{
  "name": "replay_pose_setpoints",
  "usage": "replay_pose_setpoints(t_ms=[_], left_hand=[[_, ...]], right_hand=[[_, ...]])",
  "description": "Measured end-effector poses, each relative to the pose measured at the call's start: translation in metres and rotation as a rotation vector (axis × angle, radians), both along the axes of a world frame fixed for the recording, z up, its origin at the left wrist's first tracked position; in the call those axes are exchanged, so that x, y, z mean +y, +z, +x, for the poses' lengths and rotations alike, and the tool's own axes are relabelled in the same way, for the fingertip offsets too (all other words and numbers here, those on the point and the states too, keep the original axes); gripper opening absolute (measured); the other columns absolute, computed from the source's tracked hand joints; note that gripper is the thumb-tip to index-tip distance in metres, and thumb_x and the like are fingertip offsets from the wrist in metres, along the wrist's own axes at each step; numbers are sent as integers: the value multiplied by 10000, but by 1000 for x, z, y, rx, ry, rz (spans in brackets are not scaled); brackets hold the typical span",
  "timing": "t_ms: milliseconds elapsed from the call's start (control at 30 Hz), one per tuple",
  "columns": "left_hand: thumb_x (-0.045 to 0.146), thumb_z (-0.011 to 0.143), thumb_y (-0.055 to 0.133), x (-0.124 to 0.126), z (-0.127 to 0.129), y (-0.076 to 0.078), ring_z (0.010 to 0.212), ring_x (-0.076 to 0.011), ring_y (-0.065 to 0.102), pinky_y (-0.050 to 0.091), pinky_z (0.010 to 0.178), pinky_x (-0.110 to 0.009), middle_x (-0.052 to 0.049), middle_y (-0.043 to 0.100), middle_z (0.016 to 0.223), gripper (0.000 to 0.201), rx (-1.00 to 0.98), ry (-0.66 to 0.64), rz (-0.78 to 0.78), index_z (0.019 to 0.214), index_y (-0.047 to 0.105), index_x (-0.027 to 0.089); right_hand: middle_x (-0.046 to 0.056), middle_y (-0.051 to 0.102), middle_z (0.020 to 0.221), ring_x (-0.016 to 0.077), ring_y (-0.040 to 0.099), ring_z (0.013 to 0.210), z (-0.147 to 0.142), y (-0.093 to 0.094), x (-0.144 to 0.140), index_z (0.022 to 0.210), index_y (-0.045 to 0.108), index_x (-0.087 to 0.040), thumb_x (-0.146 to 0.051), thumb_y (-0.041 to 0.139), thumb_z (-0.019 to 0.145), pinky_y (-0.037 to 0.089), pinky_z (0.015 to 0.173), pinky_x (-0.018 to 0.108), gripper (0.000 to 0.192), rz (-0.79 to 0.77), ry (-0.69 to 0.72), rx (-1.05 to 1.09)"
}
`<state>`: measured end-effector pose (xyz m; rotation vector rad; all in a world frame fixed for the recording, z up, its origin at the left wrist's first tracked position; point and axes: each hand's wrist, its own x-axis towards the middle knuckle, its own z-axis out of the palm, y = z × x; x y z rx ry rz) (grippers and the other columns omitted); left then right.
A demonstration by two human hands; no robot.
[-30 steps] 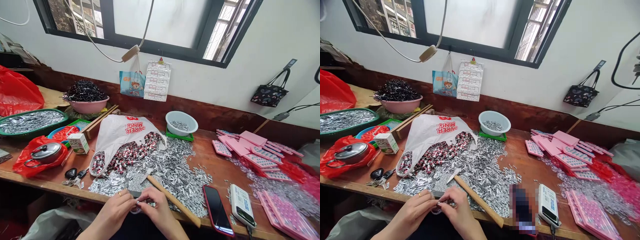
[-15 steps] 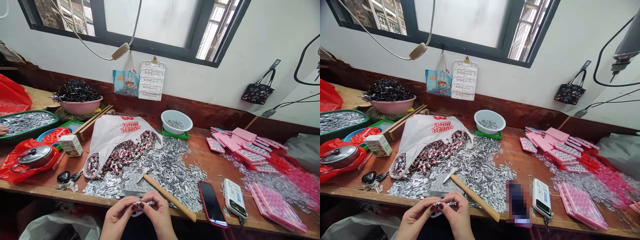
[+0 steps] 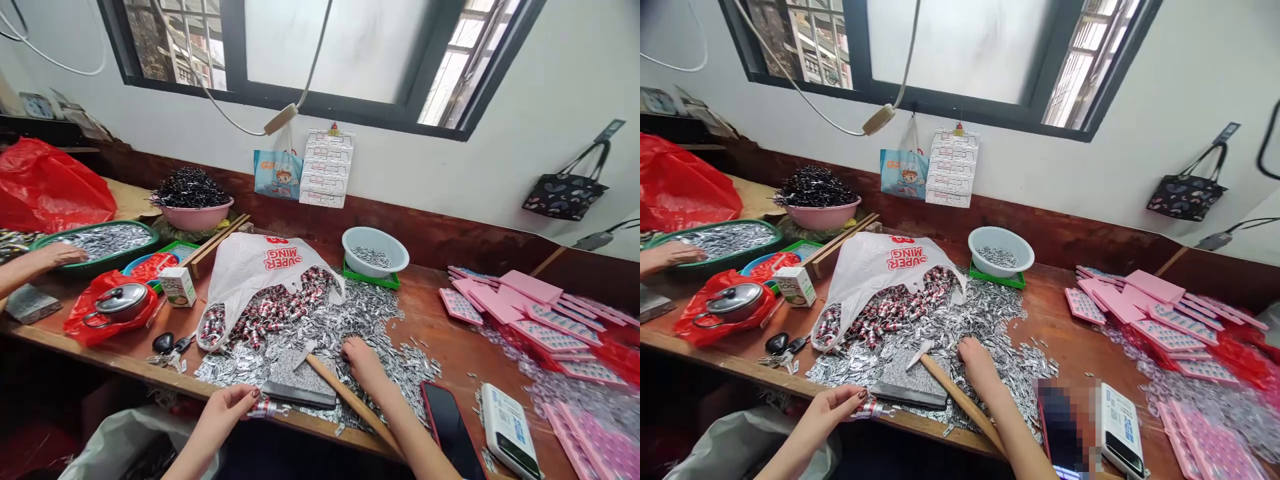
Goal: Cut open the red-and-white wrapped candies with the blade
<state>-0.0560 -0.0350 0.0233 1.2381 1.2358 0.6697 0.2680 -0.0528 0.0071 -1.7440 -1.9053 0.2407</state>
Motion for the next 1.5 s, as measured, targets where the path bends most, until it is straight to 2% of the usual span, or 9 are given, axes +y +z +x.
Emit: replay_pose_setpoints(t_ms=[100,167,267,400,633,800,1000,1133,1500], left_hand=[[625,508,719,4,-2,3,663,-207,620,494,608,-277,-21,688,644,513,24,-17,-27,715,707,155],[621,500,719,8,-2,7,647,-200,608,485,600,-273,-14,672,621,501,44,-54,-42,689,697,157],[629,487,712,16,0,11,622,-190,588,470,577,-265,-4,643,584,496,68,-107,-55,642,673,159],[640,478,701,25,0,8,595,-176,565,448,553,-252,13,605,546,496,95,-153,-71,600,639,163],[577,504,709,25,-4,7,564,-142,530,424,544,-230,31,580,537,443,66,-141,-78,595,623,152],[524,506,717,25,-2,9,566,-140,530,427,542,-230,39,566,527,399,78,-141,-91,606,630,147],[493,499,721,26,0,10,556,-140,525,442,541,-244,40,557,515,379,53,-145,-107,596,635,137],[468,508,717,24,-1,8,566,-143,530,446,539,-245,37,568,526,352,36,-129,-97,598,636,138],[382,505,690,24,2,6,546,-138,523,450,548,-251,51,545,488,257,-15,-107,-144,554,605,144]], right_hand=[[73,606,812,216,503,820,-5,1,-12,683,599,-192,18,418,750,392,732,336,286,44,-40,30],[78,627,850,234,530,851,-14,6,-22,747,609,-206,-81,443,816,407,769,374,218,71,-103,201],[56,655,797,233,606,804,-41,16,-34,830,553,-228,-315,531,855,454,771,396,93,-48,-118,774],[34,675,760,202,659,721,-83,26,-38,827,450,-228,-487,702,732,494,699,347,374,-357,107,1488],[2,623,804,96,581,636,-104,43,-42,780,521,-201,-362,833,610,470,640,226,390,-518,236,1782],[-18,591,696,99,538,550,-108,35,-30,722,555,-192,-402,824,591,466,570,251,365,-460,205,1587],[-44,583,581,123,545,543,-137,29,9,663,632,-196,-241,684,719,422,528,234,89,-381,273,853],[-19,658,669,150,593,676,-155,26,19,656,669,-202,-36,634,695,404,631,244,175,-234,294,421],[3,637,780,154,589,762,-164,12,8,727,660,-202,-14,653,715,404,674,236,188,-143,202,268]])
